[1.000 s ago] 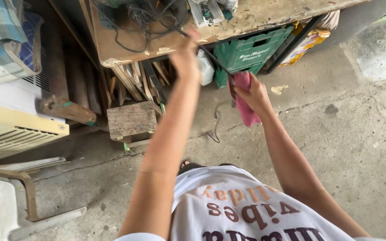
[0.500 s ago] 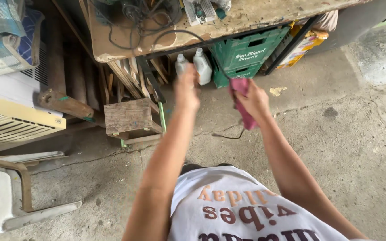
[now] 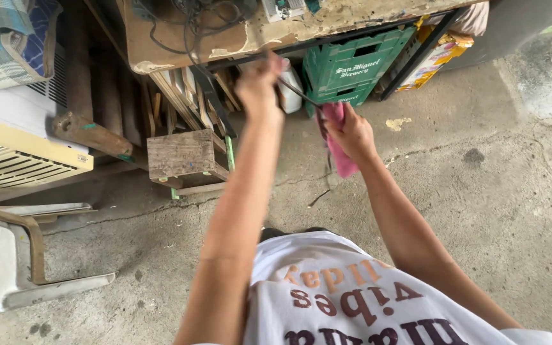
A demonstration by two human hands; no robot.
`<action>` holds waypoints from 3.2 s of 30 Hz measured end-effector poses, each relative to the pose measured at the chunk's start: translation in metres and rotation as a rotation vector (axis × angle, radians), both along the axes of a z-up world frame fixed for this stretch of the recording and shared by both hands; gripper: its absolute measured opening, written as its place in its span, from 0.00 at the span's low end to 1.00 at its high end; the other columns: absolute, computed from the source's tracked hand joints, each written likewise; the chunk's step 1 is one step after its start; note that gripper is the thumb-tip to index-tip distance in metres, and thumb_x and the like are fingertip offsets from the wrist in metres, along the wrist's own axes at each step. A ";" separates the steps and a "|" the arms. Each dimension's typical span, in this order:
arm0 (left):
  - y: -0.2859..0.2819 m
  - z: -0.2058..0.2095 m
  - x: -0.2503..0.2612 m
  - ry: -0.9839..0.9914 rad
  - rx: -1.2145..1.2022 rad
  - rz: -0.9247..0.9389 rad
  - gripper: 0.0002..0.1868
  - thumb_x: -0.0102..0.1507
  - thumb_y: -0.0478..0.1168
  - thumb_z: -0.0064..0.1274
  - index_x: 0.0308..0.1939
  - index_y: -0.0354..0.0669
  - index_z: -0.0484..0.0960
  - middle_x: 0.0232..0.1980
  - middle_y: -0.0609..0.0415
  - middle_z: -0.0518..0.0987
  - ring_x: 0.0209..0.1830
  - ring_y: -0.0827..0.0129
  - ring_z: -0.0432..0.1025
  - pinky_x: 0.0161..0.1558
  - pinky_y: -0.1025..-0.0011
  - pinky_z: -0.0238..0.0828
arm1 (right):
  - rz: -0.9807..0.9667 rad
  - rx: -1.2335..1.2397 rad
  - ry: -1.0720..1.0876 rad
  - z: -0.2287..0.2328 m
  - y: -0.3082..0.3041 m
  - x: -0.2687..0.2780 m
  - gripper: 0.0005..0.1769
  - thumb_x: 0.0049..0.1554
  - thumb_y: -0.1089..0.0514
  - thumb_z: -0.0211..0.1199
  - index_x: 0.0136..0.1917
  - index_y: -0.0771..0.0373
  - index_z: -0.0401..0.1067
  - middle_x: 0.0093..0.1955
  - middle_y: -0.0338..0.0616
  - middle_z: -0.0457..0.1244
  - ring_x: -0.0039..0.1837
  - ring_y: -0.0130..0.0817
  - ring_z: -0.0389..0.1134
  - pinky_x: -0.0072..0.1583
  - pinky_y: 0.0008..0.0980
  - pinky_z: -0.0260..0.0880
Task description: Cleaning and organizing power grinders and their electrical cords before storing them in a bin.
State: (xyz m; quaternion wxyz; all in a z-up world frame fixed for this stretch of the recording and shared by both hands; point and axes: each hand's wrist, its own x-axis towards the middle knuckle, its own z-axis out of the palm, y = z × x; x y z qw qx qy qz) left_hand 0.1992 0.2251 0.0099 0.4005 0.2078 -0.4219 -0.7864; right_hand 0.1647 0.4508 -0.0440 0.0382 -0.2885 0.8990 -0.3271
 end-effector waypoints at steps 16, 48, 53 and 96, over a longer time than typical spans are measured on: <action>-0.112 -0.002 0.111 -0.489 0.140 0.288 0.33 0.65 0.60 0.54 0.62 0.36 0.79 0.56 0.42 0.80 0.45 0.66 0.75 0.49 0.65 0.76 | -0.293 0.006 -0.138 -0.024 0.052 -0.021 0.30 0.59 0.51 0.69 0.68 0.63 0.63 0.52 0.53 0.69 0.45 0.41 0.74 0.44 0.39 0.78; -0.064 0.012 0.248 -1.426 -0.909 -0.325 0.09 0.69 0.43 0.53 0.47 0.46 0.85 0.33 0.57 0.83 0.18 0.80 0.63 0.19 0.81 0.54 | 0.044 0.235 0.246 -0.011 0.073 -0.029 0.13 0.69 0.43 0.63 0.55 0.52 0.71 0.45 0.38 0.69 0.44 0.33 0.69 0.55 0.42 0.67; 0.057 0.063 0.166 -1.242 -1.007 -0.524 0.32 0.59 0.35 0.59 0.68 0.48 0.70 0.45 0.50 0.80 0.24 0.71 0.71 0.22 0.76 0.67 | 0.312 0.177 0.304 0.029 0.013 0.024 0.17 0.56 0.46 0.73 0.50 0.55 0.70 0.44 0.36 0.68 0.45 0.31 0.67 0.53 0.34 0.68; 0.061 -0.030 0.098 -0.860 -1.263 -0.113 0.26 0.45 0.48 0.67 0.41 0.39 0.78 0.41 0.47 0.79 0.42 0.57 0.76 0.37 0.63 0.77 | 0.433 0.166 0.182 0.021 -0.015 -0.006 0.22 0.61 0.40 0.60 0.60 0.57 0.71 0.45 0.48 0.70 0.43 0.47 0.75 0.48 0.45 0.76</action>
